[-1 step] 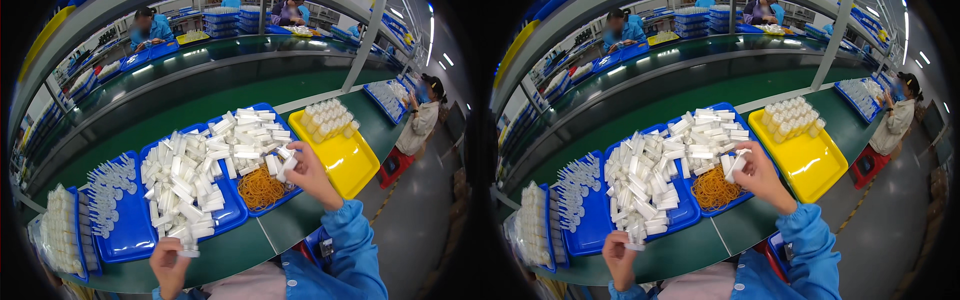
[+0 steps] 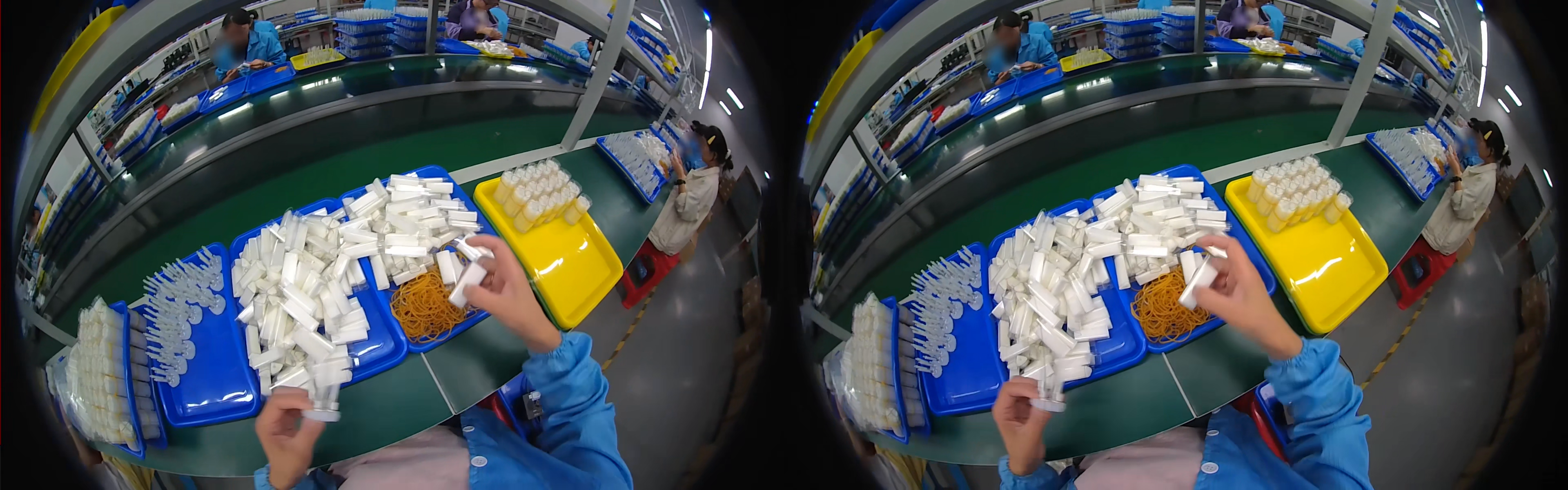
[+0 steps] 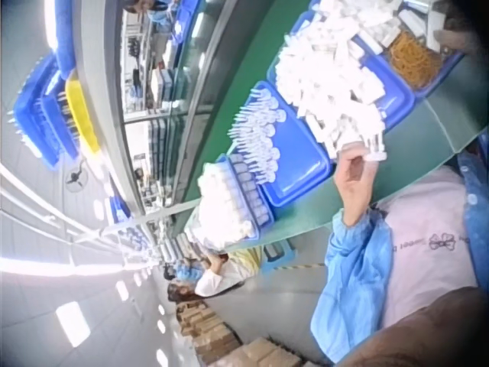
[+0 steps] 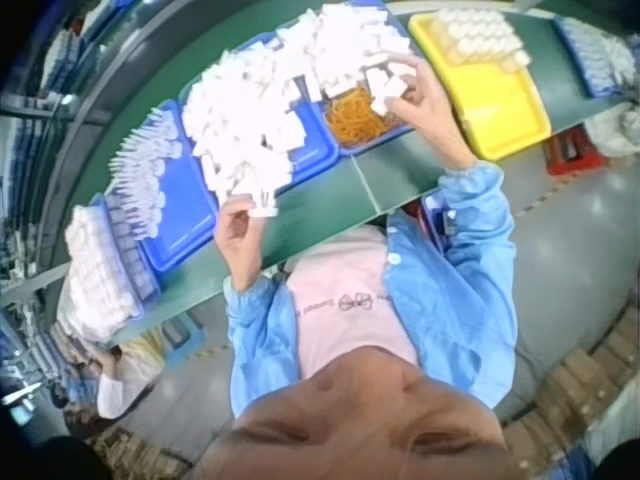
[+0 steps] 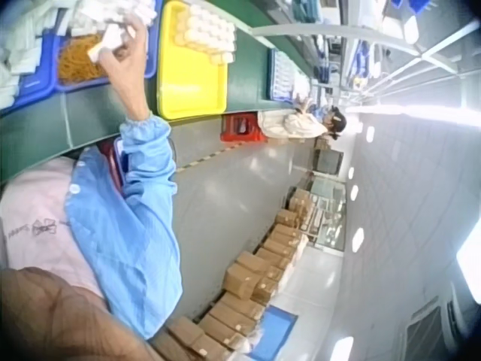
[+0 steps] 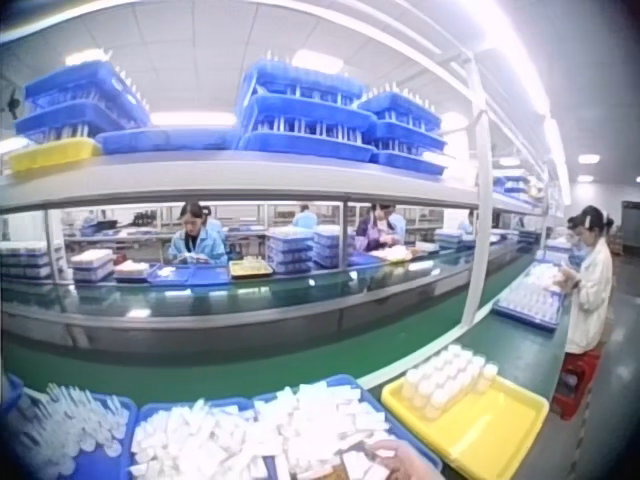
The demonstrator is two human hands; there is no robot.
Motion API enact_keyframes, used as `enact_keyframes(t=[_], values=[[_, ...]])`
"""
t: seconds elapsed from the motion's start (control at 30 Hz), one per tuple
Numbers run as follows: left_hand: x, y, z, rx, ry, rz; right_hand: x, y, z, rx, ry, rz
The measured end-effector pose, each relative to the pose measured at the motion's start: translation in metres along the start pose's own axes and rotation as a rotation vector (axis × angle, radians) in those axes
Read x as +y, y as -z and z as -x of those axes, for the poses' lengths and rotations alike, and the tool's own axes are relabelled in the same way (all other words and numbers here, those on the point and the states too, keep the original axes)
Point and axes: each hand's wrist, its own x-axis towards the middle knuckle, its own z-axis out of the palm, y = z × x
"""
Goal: Assemble white plastic tube components and bundle them using rubber bands.
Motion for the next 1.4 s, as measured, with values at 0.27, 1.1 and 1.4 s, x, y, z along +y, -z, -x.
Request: enact_keyframes(t=[0.27,1.1,1.4], values=[[-0.004,-0.038,-0.002,-0.320,0.006,0.029,0.032,-0.049,0.043,-0.013,-0.266,-0.503],[-0.005,-0.038,-0.009,-0.418,-0.153,-0.194,0.027,-0.044,0.050,-0.163,-0.261,-0.392],[-0.015,-0.050,-0.003,-0.290,-0.084,-0.127,0.029,-0.063,0.075,-0.183,-0.052,-0.117]])
